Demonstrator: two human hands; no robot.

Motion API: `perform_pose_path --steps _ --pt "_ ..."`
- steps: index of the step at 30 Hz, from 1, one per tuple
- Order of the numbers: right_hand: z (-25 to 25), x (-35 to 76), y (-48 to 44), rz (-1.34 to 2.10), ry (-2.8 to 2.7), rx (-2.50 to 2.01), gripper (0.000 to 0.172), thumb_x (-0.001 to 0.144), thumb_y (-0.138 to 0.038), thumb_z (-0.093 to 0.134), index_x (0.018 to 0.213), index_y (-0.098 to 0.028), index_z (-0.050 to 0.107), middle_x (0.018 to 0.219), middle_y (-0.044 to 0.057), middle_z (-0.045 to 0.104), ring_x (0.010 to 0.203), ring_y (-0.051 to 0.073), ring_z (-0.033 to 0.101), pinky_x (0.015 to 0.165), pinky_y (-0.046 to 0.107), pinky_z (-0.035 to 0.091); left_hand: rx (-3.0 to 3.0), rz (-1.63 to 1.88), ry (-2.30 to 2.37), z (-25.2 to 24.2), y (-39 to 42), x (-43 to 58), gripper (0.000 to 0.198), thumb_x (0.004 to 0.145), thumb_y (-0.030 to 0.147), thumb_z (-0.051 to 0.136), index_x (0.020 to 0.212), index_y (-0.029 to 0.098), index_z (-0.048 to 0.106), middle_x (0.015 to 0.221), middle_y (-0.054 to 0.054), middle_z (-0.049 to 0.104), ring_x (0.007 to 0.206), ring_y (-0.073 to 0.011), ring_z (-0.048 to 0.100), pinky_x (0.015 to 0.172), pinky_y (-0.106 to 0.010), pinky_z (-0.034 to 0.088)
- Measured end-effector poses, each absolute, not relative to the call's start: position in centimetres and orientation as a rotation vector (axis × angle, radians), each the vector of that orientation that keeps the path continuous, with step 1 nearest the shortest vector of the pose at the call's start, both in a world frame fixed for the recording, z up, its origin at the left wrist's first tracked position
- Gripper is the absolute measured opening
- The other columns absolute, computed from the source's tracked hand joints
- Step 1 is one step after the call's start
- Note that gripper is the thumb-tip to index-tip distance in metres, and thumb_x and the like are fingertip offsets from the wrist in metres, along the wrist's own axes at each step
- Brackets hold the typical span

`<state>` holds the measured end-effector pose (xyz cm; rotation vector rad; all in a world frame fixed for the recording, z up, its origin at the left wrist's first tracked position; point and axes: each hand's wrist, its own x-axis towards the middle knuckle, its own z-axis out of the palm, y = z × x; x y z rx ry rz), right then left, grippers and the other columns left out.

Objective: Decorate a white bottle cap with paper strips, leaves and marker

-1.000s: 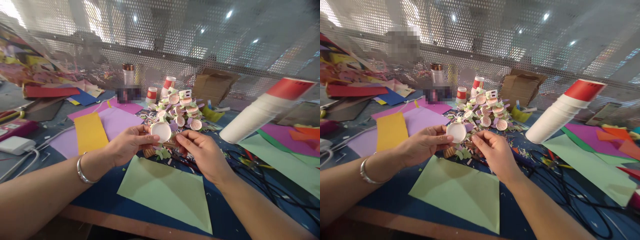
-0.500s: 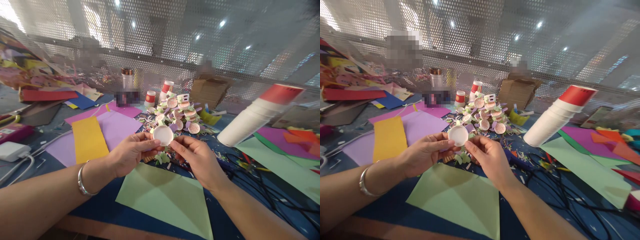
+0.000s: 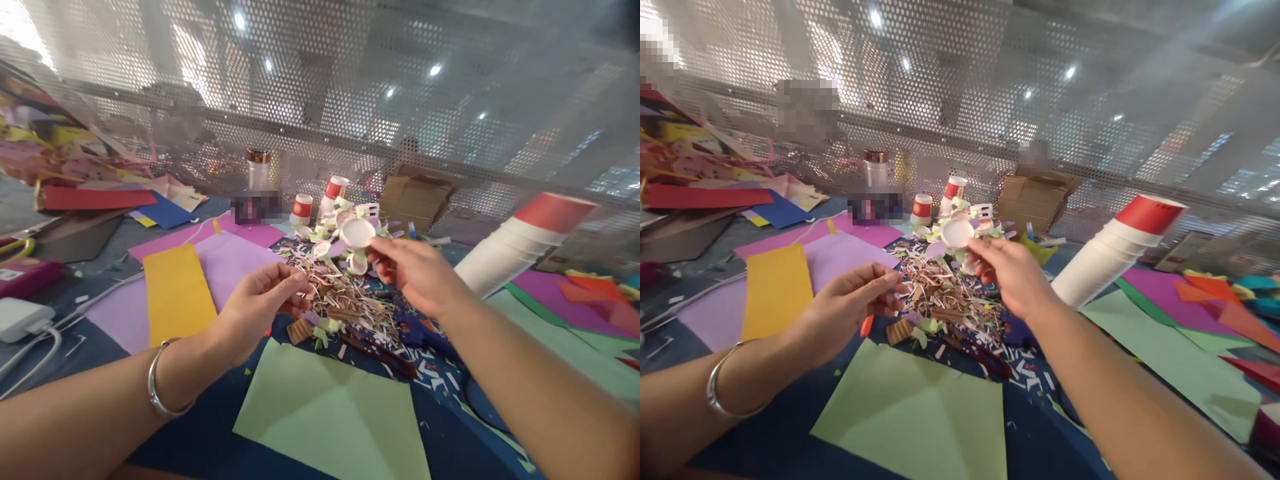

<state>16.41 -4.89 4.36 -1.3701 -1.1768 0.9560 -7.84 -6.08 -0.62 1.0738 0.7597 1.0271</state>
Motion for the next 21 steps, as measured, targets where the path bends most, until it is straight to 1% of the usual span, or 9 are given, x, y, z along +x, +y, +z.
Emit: perform_pose_path --steps 3,4,5,6,7,8,10,14,21 --pt "6.5 18.2 -0.9 0.853 -1.126 -1.425 0.025 0.085 -0.037 0.076 0.071 -0.018 0.067 0.076 0.004 0.068 0.055 0.011 0.053 0.044 0.024 0.041 1.196 1.024 0.745 -0.6 -6.1 -7.9 0.029 0.087 0.043 0.074 0.086 0.016 0.063 0.080 -0.001 0.070 0.065 -0.0089 0.064 0.062 -0.022 0.050" --pt "7.0 18.7 0.5 0.819 -1.103 -1.456 0.022 0.089 -0.036 0.073 0.077 -0.017 0.069 0.082 0.005 0.069 0.059 0.012 0.057 0.047 0.025 0.046 1.216 1.019 0.738 -0.6 -6.1 -7.9 0.029 0.087 0.044 0.073 0.086 0.017 0.063 0.079 0.000 0.069 0.064 -0.0087 0.063 0.062 -0.022 0.050" --pt "7.5 19.1 1.7 0.789 -1.083 -1.488 0.018 0.092 -0.035 0.070 0.089 -0.017 0.070 0.092 0.007 0.071 0.068 0.015 0.063 0.054 0.028 0.053 1.227 1.012 0.730 -0.6 -6.1 -7.8 0.029 0.088 0.044 0.073 0.087 0.017 0.062 0.078 0.000 0.069 0.064 -0.0086 0.063 0.062 -0.022 0.049" --pt "7.8 19.5 2.8 0.769 -1.065 -1.522 0.021 0.096 -0.035 0.066 0.106 -0.017 0.069 0.107 0.008 0.071 0.082 0.018 0.067 0.067 0.033 0.058 1.229 1.008 0.723 -0.6 -6.1 -7.8 0.029 0.088 0.044 0.072 0.087 0.017 0.062 0.078 0.000 0.068 0.064 -0.0084 0.063 0.062 -0.022 0.049" --pt "8.0 19.7 3.8 0.759 -1.051 -1.554 0.030 0.098 -0.035 0.063 0.123 -0.018 0.064 0.122 0.009 0.067 0.099 0.021 0.068 0.082 0.041 0.060 1.227 1.007 0.718 -0.6 -6.0 -7.9 0.030 0.088 0.045 0.072 0.087 0.017 0.061 0.077 0.000 0.068 0.064 -0.0083 0.063 0.063 -0.022 0.049" --pt "8.1 19.9 4.6 0.744 -1.035 -1.583 0.036 0.098 -0.035 0.064 0.129 -0.017 0.061 0.129 0.011 0.064 0.106 0.024 0.067 0.088 0.045 0.058 1.227 1.009 0.713 -0.6 -6.0 -7.9 0.030 0.088 0.045 0.072 0.087 0.017 0.061 0.078 0.000 0.068 0.063 -0.0082 0.062 0.063 -0.022 0.049" --pt "8.0 20.1 5.9 0.719 -1.008 -1.639 0.038 0.098 -0.035 0.064 0.132 -0.018 0.060 0.132 0.011 0.063 0.110 0.025 0.066 0.091 0.047 0.057 1.232 1.017 0.707 -0.6 -5.9 -7.9 0.030 0.088 0.044 0.071 0.087 0.017 0.061 0.077 0.000 0.068 0.063 -0.0084 0.062 0.063 -0.022 0.049" --pt "7.4 20.4 6.8 0.647 -0.981 -1.702 0.037 0.098 -0.035 0.065 0.130 -0.018 0.061 0.130 0.011 0.063 0.109 0.025 0.066 0.089 0.046 0.058 1.244 1.010 0.704 -0.7 -5.7 -8.0 0.029 0.089 0.045 0.071 0.086 0.017 0.061 0.076 -0.001 0.068 0.063 -0.0095 0.062 0.062 -0.023 0.049" --pt "6.2 20.9 4.9 0.499 -1.072 -1.698 0.036 0.098 -0.035 0.064 0.130 -0.018 0.061 0.131 0.011 0.063 0.108 0.024 0.066 0.090 0.046 0.058 1.290 1.018 0.727 -0.9 -5.4 -8.0 0.030 0.088 0.045 0.071 0.084 0.017 0.061 0.072 0.000 0.067 0.060 -0.0098 0.060 0.059 -0.023 0.048"
